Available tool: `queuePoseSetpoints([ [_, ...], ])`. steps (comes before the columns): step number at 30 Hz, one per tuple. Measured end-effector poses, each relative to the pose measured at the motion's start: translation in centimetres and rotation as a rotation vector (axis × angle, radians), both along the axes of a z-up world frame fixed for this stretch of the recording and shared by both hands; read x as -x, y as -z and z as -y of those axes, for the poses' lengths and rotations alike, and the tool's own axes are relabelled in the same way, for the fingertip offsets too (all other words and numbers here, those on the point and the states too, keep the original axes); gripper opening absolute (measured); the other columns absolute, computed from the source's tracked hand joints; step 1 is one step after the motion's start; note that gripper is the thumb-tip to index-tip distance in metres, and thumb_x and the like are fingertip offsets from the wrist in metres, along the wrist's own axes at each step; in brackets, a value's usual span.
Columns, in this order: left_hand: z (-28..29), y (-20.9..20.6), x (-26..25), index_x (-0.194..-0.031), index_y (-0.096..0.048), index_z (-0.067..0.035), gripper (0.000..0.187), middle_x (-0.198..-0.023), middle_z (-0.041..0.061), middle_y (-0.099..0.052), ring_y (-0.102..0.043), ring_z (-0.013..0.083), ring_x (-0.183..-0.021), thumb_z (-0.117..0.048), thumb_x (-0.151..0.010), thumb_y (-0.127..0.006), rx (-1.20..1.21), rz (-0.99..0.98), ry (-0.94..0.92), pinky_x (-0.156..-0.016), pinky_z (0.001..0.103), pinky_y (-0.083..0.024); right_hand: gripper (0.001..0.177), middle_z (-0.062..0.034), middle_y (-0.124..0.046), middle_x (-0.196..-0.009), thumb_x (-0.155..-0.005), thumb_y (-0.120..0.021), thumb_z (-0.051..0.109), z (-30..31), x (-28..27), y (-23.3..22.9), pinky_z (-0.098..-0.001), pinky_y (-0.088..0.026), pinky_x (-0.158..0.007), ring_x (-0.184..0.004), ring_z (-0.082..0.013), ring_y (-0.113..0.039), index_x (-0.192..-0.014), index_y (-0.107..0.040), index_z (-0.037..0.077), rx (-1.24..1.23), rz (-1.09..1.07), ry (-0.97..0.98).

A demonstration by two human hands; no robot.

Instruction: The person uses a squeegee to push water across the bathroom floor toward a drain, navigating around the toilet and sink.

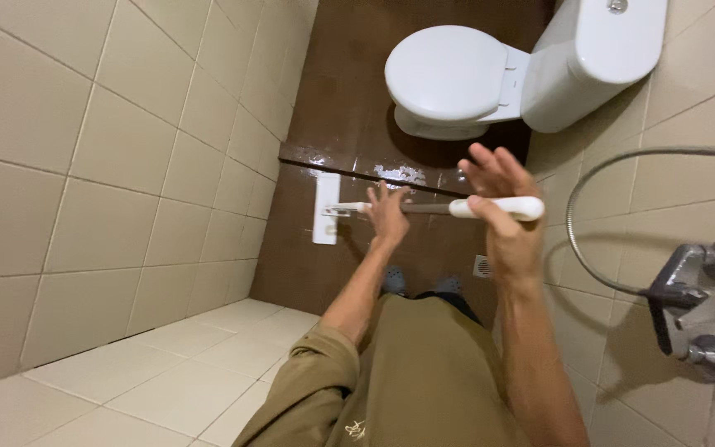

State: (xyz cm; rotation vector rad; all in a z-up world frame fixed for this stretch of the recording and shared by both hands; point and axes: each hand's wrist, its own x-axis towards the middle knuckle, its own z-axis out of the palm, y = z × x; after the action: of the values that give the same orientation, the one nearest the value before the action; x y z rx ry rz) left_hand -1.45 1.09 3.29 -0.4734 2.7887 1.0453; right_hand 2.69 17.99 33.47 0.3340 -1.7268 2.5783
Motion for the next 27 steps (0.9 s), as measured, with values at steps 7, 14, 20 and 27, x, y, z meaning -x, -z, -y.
queuePoseSetpoints([
  [7,-11.1,-5.7,-0.2,-0.132,-0.067,-0.024,0.055,-0.161,0.024,-0.033,-0.020,0.0539,-0.150,-0.001,-0.082,-0.072,-0.205,-0.208,0.245,-0.116,0.075,-0.014,0.076,-0.0254,-0.061,-0.147,-0.078,-0.047,-0.020,-6.9,-0.1,-6.9,-0.0456,-0.053,-0.119,-0.135,-0.0371,-0.064,-0.149,-0.054,0.002,-0.084,-0.055,0.219],
  [14,-21.9,-5.6,-0.1,-0.125,-0.071,-0.026,0.047,-0.158,0.023,-0.040,-0.026,0.0538,-0.147,-0.010,-0.080,-0.069,-0.238,-0.173,0.442,-0.113,0.075,-0.019,0.074,-0.0251,-0.063,-0.144,-0.077,-0.045,-0.020,-12.5,-1.7,-10.1,-0.0461,-0.056,-0.117,-0.143,-0.0348,-0.063,-0.149,-0.052,-0.005,-0.226,-0.138,0.401],
  [20,-27.6,-7.0,-0.7,-0.118,-0.075,-0.027,0.037,-0.149,0.021,-0.055,-0.040,0.0538,-0.137,-0.021,-0.082,-0.069,-0.270,-0.233,0.580,-0.106,0.070,-0.036,0.062,-0.0253,-0.063,-0.141,-0.088,-0.050,-0.020,-15.5,-3.2,-10.6,-0.0467,-0.060,-0.118,-0.142,-0.0351,-0.063,-0.149,-0.051,-0.007,-0.282,-0.162,0.495],
  [27,-31.0,-6.6,-0.7,-0.116,-0.074,-0.020,0.032,-0.129,0.019,-0.065,-0.057,0.0439,-0.122,-0.018,-0.085,-0.067,-0.358,-0.285,0.768,-0.104,0.053,-0.045,0.051,-0.0278,-0.065,-0.140,-0.097,-0.057,-0.014,-17.6,-4.5,-10.0,-0.0437,-0.058,-0.113,-0.129,-0.0340,-0.070,-0.147,-0.051,-0.007,-0.388,-0.130,0.651],
])
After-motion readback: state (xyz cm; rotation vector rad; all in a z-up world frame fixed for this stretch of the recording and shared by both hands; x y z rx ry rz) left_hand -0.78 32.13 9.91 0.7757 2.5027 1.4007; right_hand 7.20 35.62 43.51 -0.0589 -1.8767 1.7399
